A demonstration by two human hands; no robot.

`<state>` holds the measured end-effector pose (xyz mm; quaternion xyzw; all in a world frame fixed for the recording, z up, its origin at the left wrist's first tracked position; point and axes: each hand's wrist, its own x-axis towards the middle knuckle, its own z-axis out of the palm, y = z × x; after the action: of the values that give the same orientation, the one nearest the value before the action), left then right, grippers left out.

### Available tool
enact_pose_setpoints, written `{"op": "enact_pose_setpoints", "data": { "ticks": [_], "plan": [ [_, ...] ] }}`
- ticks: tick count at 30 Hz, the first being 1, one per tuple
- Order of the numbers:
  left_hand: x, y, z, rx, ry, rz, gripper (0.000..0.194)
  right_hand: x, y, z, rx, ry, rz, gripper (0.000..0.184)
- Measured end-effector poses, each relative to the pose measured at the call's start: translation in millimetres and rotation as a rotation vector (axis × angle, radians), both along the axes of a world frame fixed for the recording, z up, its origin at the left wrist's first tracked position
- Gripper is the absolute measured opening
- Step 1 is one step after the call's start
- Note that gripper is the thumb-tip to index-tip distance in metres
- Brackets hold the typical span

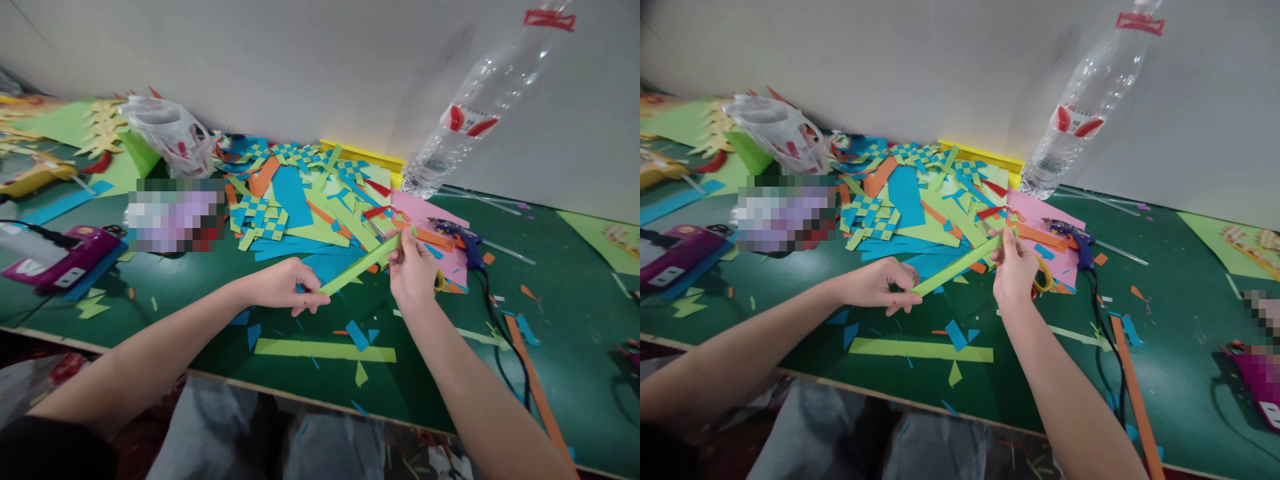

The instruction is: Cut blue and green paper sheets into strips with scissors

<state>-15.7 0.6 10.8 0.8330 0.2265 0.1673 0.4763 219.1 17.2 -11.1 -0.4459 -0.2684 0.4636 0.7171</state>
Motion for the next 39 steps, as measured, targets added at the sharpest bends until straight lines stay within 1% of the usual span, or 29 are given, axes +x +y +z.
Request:
{"op": "enact_pose_setpoints", "data": {
  "ticks": [7, 14, 22, 25, 28, 30, 32, 36, 39],
  "plan": [
    [0, 0, 0.6, 0.0, 0.005, -0.009, 0.044, 0, 1, 1.1, 0.002, -0.005, -0.007, 0.032],
    [-1, 0, -0.1, -0.006, -0.004, -0.014, 0.044, 4, 3, -0.6, -0.002, -0.027, -0.031, 0.029],
    [-1, 0, 0.8, -0.009, 0.0, -0.013, 0.041, 4, 2, -1.4, -0.005, 0.016, -0.051, 0.03],
    [-2, 0, 1.8, -0.017, 0.001, -0.001, 0.038, 5, 3, -1.3, -0.009, 0.001, -0.065, 0.03],
    [-4, 1, 3.8, -0.033, -0.024, 0.042, 0.037, 7, 5, -1.4, -0.011, 0.023, -0.102, 0.03],
    [-5, 3, 4.7, -0.037, -0.071, 0.103, 0.038, 8, 6, -1.2, -0.001, 0.035, -0.117, 0.03],
    [-6, 6, 4.1, -0.033, -0.127, 0.212, 0.039, 9, 6, -1.1, 0.008, 0.031, -0.122, 0.028],
    [-6, 14, -1.1, -0.033, -0.245, 0.567, 0.037, 8, 6, -2.1, 0.002, 0.048, -0.145, 0.026],
    [-4, 19, -4.5, -0.137, -0.408, 0.752, 0.03, 7, 6, -4.1, -0.012, 0.026, -0.13, 0.027]
  ]
}}
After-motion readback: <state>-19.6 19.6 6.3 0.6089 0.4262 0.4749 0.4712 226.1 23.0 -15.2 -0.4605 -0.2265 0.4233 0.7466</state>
